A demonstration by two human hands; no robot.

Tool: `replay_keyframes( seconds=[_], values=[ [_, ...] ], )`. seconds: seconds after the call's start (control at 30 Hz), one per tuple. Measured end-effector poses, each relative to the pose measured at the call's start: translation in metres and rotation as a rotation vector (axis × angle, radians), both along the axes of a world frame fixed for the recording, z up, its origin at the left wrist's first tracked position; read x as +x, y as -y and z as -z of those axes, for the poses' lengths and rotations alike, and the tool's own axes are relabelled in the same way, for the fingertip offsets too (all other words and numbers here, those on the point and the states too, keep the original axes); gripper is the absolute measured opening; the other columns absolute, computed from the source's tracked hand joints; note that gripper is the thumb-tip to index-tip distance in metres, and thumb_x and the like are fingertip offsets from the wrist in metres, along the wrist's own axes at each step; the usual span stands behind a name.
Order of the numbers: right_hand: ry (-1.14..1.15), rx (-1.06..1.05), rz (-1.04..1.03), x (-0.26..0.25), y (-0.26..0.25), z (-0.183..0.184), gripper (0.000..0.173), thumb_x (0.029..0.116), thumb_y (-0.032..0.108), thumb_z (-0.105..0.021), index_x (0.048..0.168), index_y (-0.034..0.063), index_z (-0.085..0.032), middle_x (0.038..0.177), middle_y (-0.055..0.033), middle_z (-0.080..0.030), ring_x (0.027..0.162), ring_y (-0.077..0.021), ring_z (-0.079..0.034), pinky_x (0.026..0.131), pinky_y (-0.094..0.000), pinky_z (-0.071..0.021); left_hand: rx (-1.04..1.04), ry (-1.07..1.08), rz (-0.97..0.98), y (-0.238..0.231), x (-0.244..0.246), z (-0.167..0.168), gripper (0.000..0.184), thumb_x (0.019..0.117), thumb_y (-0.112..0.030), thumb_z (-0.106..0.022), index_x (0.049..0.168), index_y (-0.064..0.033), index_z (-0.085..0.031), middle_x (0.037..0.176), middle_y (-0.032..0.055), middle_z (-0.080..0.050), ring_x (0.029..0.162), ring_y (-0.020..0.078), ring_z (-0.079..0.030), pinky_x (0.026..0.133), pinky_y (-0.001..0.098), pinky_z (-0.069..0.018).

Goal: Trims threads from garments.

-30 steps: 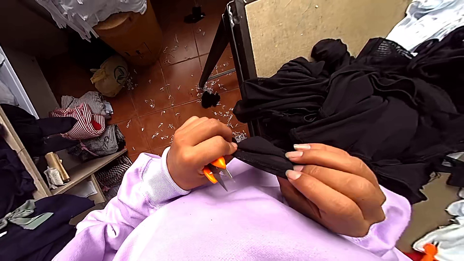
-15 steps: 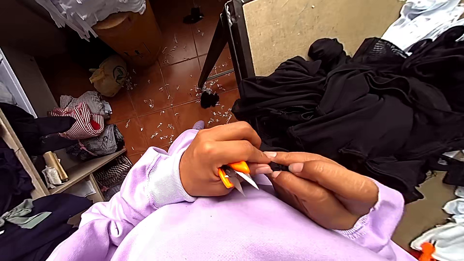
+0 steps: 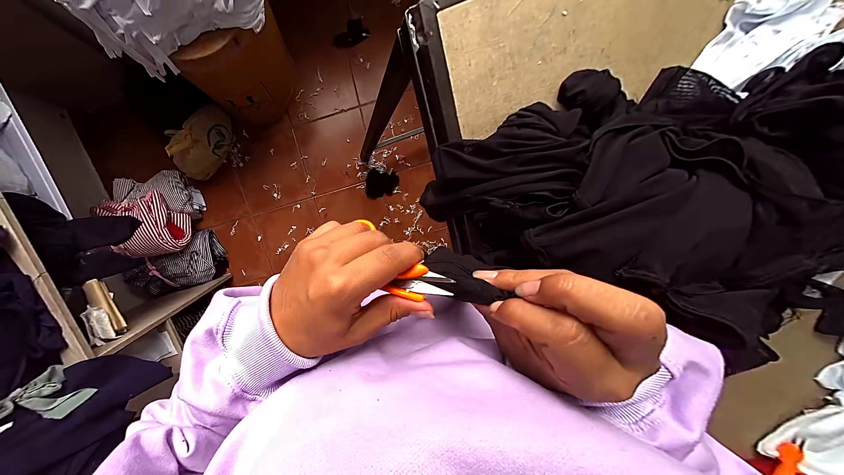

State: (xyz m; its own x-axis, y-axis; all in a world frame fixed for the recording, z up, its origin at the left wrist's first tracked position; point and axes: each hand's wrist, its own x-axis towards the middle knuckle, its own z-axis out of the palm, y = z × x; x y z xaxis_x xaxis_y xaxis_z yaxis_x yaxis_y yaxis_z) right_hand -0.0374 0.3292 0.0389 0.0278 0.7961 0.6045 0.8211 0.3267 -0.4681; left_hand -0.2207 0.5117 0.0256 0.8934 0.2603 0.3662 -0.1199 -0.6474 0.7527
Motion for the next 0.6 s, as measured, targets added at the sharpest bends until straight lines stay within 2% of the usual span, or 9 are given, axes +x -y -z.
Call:
replay_keyframes(
  seconds=[0.17, 0.6],
  values=[
    [0.053, -0.005, 0.033, -0.002, -0.001, -0.001, 0.013, 0.0922, -0.003, -0.065, 0.091, -0.0006, -0.053, 0.104, -0.0129, -0.054, 0.092, -0.0191, -0.065, 0.089, -0.0354, -0.0613, 0.088, -0.044, -0.028, 0.01, 0.002, -0.001, 0.038, 0.1004, -0.036, -0.063, 0.108, -0.0006, -0.075, 0.089, 0.0101, -0.074, 0.081, 0.0197, -0.068, 0.07, 0.0354, -0.0508],
    [0.112, -0.024, -0.008, -0.002, -0.003, -0.002, 0.012, 0.0925, -0.006, -0.064, 0.089, -0.0025, -0.053, 0.103, -0.0149, -0.054, 0.09, -0.0212, -0.066, 0.09, -0.0368, -0.0608, 0.105, -0.04, -0.023, 0.015, 0.011, -0.001, 0.039, 0.1014, -0.037, -0.061, 0.109, -0.0005, -0.074, 0.09, 0.0102, -0.075, 0.083, 0.0205, -0.07, 0.07, 0.0352, -0.0514]
  ],
)
